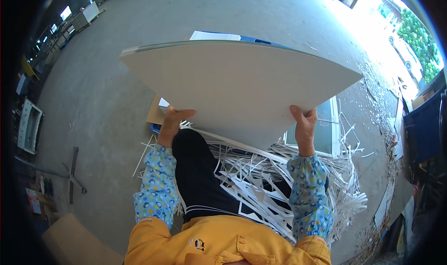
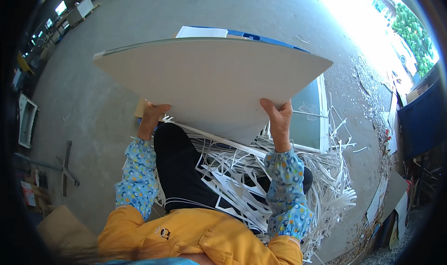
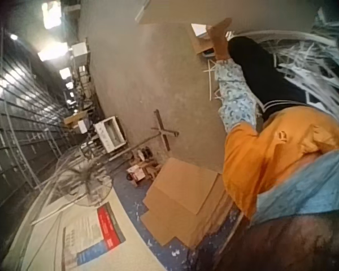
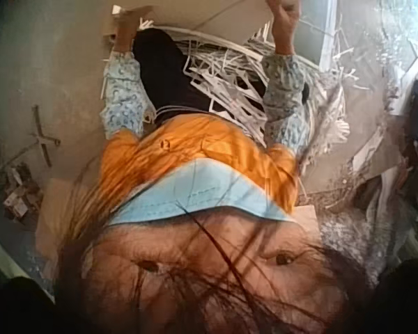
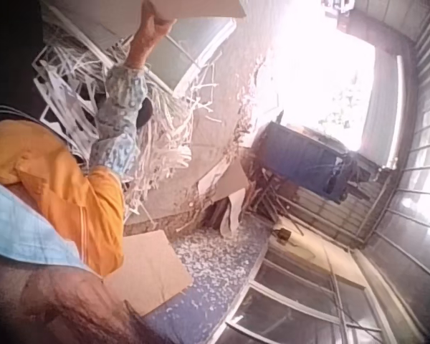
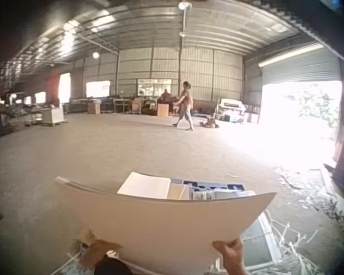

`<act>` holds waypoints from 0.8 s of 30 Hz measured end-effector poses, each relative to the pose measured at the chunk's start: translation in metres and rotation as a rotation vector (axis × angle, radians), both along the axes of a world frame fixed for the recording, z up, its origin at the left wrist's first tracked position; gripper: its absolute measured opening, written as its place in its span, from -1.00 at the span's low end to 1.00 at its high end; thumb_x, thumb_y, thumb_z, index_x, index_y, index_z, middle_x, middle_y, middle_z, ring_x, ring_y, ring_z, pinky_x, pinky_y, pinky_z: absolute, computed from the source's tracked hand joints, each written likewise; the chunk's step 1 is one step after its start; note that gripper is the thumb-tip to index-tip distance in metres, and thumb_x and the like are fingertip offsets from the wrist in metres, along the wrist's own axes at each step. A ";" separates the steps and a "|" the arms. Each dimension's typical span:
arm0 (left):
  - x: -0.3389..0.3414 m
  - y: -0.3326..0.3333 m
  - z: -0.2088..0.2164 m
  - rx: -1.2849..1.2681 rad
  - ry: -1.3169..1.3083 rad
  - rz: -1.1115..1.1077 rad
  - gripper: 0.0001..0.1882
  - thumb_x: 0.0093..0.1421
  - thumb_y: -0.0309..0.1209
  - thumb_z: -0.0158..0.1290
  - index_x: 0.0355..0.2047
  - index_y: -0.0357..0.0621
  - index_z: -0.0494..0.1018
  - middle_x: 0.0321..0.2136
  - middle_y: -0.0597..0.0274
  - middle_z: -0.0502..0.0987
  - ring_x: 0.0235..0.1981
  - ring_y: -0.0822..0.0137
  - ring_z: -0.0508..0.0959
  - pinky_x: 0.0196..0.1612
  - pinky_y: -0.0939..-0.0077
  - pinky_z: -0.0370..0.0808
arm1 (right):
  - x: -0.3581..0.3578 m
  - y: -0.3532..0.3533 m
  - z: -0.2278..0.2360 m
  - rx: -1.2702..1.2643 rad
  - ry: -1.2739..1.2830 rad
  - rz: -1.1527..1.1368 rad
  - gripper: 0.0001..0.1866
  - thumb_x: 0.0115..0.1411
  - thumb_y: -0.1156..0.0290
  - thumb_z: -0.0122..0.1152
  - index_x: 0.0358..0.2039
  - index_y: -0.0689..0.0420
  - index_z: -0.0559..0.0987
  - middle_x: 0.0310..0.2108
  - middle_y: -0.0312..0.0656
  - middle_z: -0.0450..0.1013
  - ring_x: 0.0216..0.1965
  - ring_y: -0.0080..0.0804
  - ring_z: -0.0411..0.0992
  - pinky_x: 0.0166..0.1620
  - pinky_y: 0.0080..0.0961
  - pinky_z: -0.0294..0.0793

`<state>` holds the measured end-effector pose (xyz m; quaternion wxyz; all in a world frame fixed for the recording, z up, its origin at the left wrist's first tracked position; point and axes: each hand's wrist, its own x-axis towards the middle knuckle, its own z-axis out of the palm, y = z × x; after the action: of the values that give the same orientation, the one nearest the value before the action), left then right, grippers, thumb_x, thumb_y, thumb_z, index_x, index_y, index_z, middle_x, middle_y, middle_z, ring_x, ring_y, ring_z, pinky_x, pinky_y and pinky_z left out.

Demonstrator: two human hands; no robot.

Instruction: Sorting and organizing cardboard sheets and thin binding strips from packaging materials.

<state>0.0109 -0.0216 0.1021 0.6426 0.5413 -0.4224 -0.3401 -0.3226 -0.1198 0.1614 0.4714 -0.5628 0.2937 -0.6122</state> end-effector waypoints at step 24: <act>-0.009 -0.010 -0.012 0.020 0.185 -0.089 -0.82 -0.10 -0.49 0.18 -0.41 -0.21 0.53 -0.44 0.33 0.52 -0.40 0.49 0.48 -0.27 0.63 0.39 | -0.002 -0.011 -0.075 0.164 0.010 -0.017 -0.66 0.07 0.38 0.18 -0.14 0.19 0.39 -0.26 -0.29 0.40 -0.25 -0.56 0.34 -0.18 -0.64 0.32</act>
<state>0.0022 -0.0320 0.0901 0.6576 0.4947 -0.3816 -0.4211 -0.3249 -0.1313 0.0864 0.5093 -0.5227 0.3499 -0.5873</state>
